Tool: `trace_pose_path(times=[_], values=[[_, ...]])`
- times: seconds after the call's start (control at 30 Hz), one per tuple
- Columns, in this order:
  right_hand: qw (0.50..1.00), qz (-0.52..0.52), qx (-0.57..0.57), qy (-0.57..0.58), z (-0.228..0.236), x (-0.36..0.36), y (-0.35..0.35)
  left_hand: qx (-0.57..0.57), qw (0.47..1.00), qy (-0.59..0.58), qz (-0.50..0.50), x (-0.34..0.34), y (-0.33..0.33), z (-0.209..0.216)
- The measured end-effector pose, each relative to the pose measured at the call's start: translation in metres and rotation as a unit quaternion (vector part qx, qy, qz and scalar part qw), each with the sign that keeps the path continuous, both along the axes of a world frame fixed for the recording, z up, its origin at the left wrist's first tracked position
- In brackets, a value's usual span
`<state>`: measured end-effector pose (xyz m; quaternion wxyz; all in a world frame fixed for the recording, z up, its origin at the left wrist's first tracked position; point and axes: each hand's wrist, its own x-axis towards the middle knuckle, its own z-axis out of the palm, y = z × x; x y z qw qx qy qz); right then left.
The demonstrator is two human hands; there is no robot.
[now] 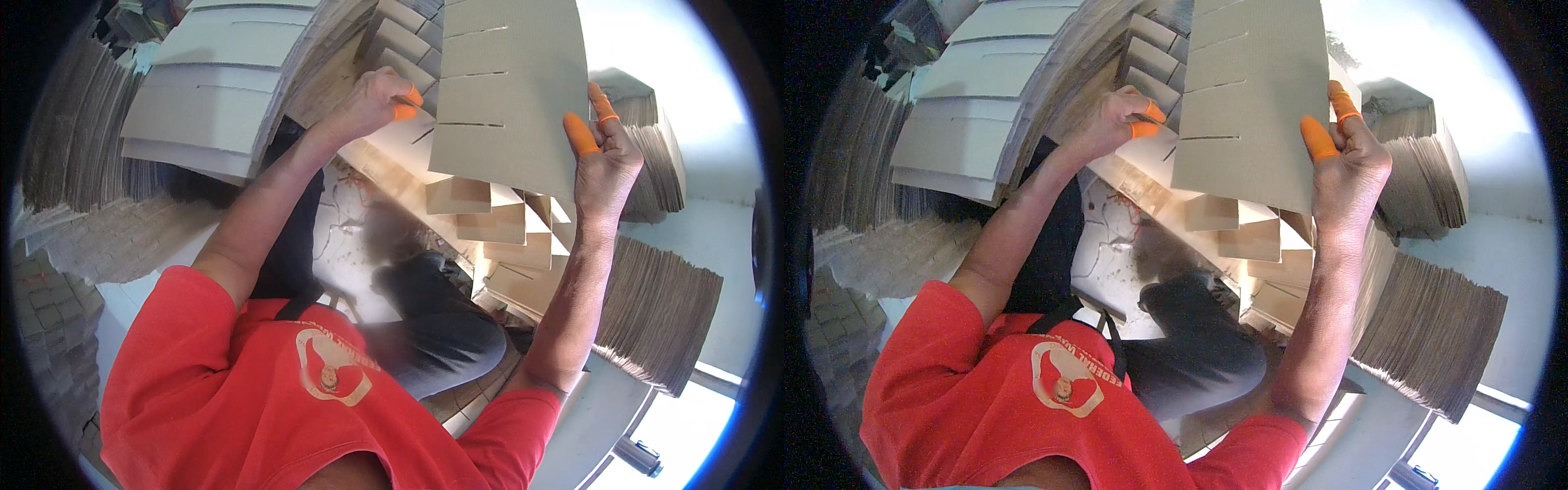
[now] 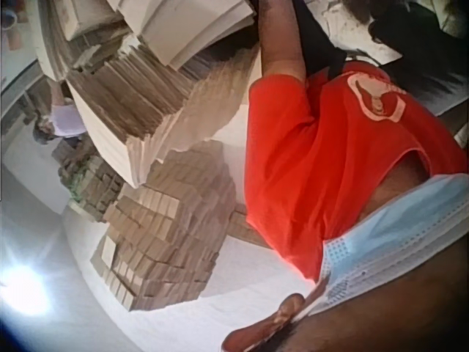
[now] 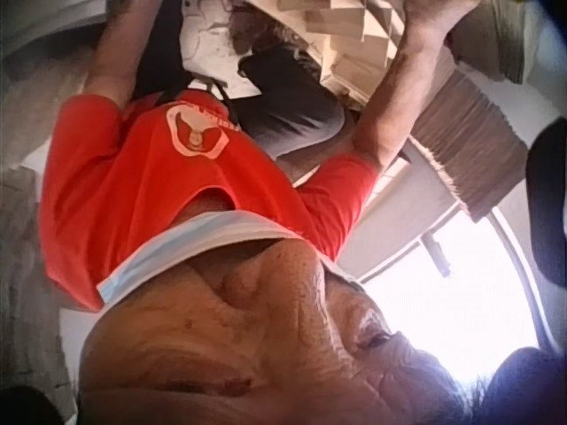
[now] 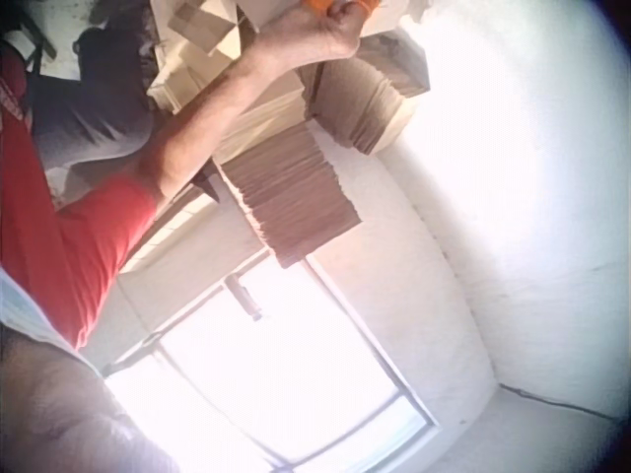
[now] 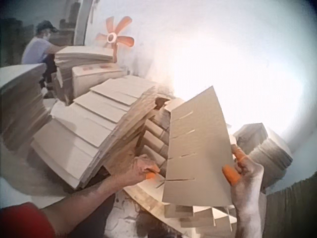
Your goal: The person assembles flat cardboard pieces by folding them along pre-scored lines and interlocking tabs to form box-like structures. They repeatedly pick up new pieces, fold them, and stack the finished units.
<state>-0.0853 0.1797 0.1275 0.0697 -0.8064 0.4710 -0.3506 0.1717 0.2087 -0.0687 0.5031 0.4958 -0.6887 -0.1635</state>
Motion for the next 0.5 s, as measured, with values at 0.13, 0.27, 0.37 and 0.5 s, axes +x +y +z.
trace_pose_path(times=[0.13, 0.27, 0.37, 0.5], values=[[1.0, 0.001, 0.02, -0.006, 0.005, 0.006, -0.005, 0.051, 0.997, 0.048, -0.038, -0.002, 0.0, 0.004], [0.998, -0.005, 0.056, 0.013, 0.008, 0.01, -0.006, 0.049, 0.997, 0.045, -0.038, 0.0, -0.001, 0.007], [0.998, 0.005, 0.055, 0.031, 0.001, 0.017, -0.007, 0.021, 0.997, 0.063, -0.043, -0.001, -0.003, 0.007], [0.997, 0.024, 0.041, 0.062, -0.006, 0.024, -0.015, 0.03, 0.995, 0.081, -0.044, -0.004, -0.005, 0.004]])
